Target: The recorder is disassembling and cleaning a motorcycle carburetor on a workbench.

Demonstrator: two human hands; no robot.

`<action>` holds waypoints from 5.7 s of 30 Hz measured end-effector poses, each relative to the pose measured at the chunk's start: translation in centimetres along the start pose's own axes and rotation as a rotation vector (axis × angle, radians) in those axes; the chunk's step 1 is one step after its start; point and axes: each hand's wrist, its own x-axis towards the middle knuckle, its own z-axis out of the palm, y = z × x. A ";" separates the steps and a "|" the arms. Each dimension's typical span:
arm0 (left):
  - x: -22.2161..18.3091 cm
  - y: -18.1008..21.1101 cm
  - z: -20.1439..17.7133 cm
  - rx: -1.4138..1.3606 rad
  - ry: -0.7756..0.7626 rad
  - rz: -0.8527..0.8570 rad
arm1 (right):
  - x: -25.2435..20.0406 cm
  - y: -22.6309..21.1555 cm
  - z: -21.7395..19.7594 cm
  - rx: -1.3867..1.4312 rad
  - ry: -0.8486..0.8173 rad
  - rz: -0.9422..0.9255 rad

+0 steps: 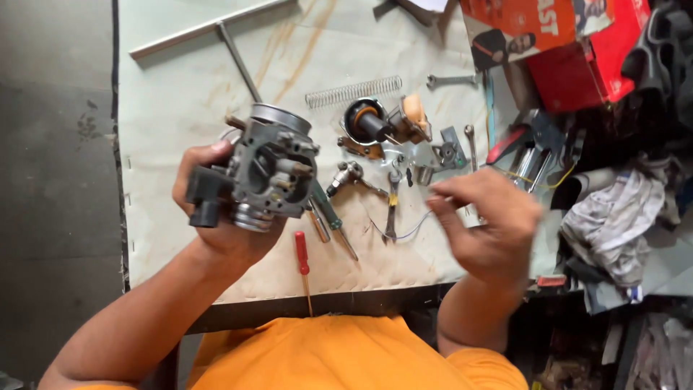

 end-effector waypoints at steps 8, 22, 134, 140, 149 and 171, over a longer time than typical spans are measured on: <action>0.3 0.0 0.5 0.017 0.076 -0.016 | -6.3 -0.2 7.0 0.248 -0.165 0.239; -1.1 -8.3 -7.1 0.753 -0.077 0.264 | -3.6 -1.0 12.0 0.916 -0.056 0.086; 7.0 2.0 15.5 1.268 -0.655 0.359 | -7.5 10.8 11.4 1.724 -0.549 0.294; 6.9 2.3 15.5 1.273 -0.741 0.387 | -7.5 10.6 11.1 1.763 -0.534 0.351; 6.5 2.1 16.0 1.279 -0.542 0.379 | -6.5 8.9 10.7 1.822 -0.523 0.518; 7.5 2.4 14.4 1.347 -0.669 0.531 | -6.3 8.8 10.4 1.815 -0.503 0.474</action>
